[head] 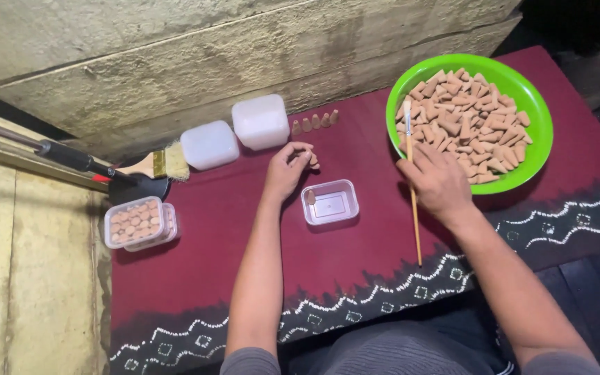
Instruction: Assembling and packing incense cones into small containers using hands and a wooden stick.
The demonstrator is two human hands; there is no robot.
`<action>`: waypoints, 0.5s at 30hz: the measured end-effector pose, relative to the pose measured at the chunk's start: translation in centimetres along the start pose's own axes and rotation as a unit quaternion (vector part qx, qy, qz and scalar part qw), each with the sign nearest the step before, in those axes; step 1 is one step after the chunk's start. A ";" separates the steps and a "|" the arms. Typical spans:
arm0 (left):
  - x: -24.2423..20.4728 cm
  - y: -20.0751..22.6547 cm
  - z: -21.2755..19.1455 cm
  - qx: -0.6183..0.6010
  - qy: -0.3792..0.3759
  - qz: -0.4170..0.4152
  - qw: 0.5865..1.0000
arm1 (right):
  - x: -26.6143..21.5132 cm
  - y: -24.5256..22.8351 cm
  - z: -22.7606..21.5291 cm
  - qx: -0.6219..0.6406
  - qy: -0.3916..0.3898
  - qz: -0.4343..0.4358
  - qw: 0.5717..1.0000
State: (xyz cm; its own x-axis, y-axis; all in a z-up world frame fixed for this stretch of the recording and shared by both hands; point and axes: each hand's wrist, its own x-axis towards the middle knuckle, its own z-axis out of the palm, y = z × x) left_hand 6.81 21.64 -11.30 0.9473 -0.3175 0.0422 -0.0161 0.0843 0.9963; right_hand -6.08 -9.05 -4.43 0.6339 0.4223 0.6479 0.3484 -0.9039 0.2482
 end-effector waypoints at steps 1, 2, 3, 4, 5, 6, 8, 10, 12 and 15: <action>-0.2 0.1 0.0 0.000 0.002 -0.001 1.000 | -0.4 0.6 0.6 0.002 0.000 -0.001 1.000; -0.3 0.3 0.0 0.023 0.005 0.009 1.000 | -0.9 1.2 1.1 0.012 0.004 0.003 1.000; -0.3 0.5 0.2 0.045 0.007 0.020 0.999 | -1.3 2.0 1.6 0.021 0.008 0.007 1.000; -0.3 0.5 0.0 0.045 0.007 0.020 0.999 | -1.0 1.9 1.3 0.021 0.008 0.006 1.000; -0.2 0.4 -0.1 0.040 0.002 0.017 0.999 | -0.7 1.7 1.0 0.077 0.032 0.018 0.996; -0.1 0.2 -0.2 0.035 -0.002 0.015 0.999 | -0.4 1.6 0.7 0.132 0.056 0.031 0.989; -0.1 0.5 -0.3 0.023 -0.005 0.009 1.000 | -1.1 0.0 2.8 0.197 0.071 0.032 0.977; -0.1 0.6 -0.4 0.013 -0.010 0.003 1.000 | -0.3 -2.0 3.2 0.260 0.088 0.036 0.961; -0.2 0.6 -0.5 -0.016 -0.008 -0.008 1.000 | 2.4 -4.2 2.0 0.402 0.098 0.121 0.902; -0.2 0.7 -0.5 -0.019 -0.002 -0.003 1.000 | 5.1 -5.4 3.7 0.488 0.112 0.193 0.844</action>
State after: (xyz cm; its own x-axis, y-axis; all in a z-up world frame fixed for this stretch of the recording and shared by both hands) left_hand 6.76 22.20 -10.67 0.9463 -0.3213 0.0363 0.0021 0.1185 0.9930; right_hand -2.19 -1.76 -5.12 0.7219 -0.0121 0.6919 0.6182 -0.4380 -0.6526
